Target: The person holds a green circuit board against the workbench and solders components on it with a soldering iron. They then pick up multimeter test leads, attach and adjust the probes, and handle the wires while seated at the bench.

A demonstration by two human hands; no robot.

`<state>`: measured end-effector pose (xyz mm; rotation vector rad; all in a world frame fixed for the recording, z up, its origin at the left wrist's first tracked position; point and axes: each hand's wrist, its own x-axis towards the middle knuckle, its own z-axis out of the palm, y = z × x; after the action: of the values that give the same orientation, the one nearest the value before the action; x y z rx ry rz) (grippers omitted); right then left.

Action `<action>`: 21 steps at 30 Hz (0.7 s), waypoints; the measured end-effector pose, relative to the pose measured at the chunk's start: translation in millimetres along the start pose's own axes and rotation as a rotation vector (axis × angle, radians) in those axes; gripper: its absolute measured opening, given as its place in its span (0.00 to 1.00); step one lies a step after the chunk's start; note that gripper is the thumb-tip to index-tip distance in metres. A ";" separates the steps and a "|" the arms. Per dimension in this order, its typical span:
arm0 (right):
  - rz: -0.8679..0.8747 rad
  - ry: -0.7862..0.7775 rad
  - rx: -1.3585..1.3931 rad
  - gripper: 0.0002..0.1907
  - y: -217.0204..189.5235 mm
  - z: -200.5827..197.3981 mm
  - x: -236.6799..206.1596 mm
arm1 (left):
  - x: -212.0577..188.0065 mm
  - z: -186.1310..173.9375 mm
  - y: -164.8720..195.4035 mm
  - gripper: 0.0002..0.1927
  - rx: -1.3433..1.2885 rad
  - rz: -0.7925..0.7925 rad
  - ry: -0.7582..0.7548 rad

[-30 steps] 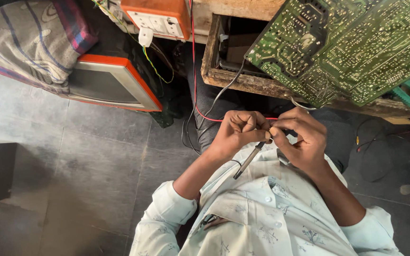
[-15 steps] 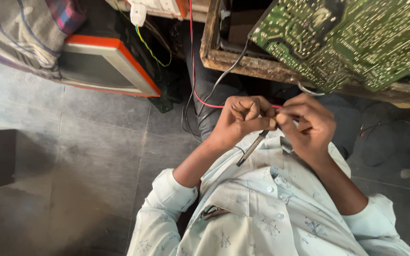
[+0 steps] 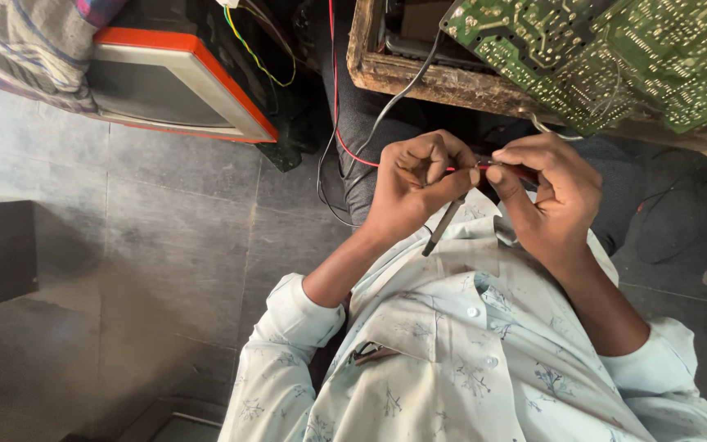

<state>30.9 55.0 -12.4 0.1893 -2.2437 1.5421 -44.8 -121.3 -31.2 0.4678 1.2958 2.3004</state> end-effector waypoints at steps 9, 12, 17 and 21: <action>0.001 -0.037 -0.124 0.04 -3.6 1.5 5.9 | -4.8 7.7 6.3 0.13 0.278 0.082 0.012; -0.008 -0.035 -0.168 0.02 -10.1 3.4 12.5 | 0.2 9.1 16.0 0.12 0.348 0.139 -0.003; 0.033 0.005 -0.168 0.02 -16.1 8.5 16.0 | -1.6 11.1 27.6 0.12 0.406 0.051 -0.002; 0.034 0.025 -0.154 0.02 -12.7 9.0 14.6 | -1.4 10.2 25.7 0.15 0.422 0.107 -0.022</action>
<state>19.7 43.7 1.6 0.0871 -2.3452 1.3731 -44.3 -126.4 -4.1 0.7120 1.7913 2.0917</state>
